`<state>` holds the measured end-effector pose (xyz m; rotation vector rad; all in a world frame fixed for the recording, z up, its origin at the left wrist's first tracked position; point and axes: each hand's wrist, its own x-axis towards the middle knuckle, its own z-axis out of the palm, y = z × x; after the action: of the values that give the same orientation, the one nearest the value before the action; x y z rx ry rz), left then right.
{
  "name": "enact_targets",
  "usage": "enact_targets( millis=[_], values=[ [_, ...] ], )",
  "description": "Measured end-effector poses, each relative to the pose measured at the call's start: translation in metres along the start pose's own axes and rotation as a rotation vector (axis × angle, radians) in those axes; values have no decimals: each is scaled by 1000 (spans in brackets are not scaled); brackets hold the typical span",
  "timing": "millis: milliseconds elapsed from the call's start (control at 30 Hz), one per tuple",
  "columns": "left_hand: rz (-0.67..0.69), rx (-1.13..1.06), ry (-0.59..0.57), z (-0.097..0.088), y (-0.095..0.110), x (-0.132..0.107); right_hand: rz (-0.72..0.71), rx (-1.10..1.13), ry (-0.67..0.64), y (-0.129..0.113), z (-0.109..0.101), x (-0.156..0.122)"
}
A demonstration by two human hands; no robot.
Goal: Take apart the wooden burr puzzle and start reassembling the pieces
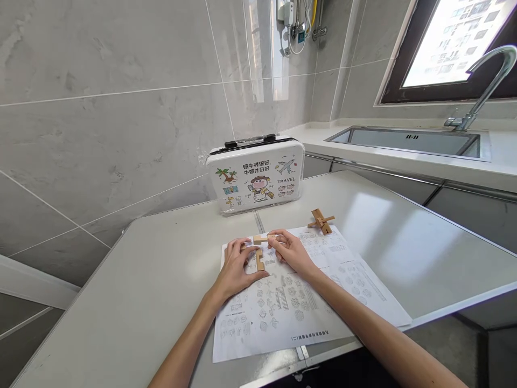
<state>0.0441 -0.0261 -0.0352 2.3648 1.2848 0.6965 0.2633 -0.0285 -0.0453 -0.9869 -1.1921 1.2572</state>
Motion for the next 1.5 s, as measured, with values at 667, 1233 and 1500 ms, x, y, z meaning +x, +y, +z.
enact_targets(
  millis=[667, 1233, 1500],
  values=[
    [-116, -537, 59, -8, 24, 2, 39, 74, -226, -10, 3, -7],
    [-163, -669, 8, -10, 18, 3, 5, -95, -143, -15, 3, -9],
    [-163, -742, 4, -11, 19, 5, 4, -53, -156, -13, 2, -8]
  ],
)
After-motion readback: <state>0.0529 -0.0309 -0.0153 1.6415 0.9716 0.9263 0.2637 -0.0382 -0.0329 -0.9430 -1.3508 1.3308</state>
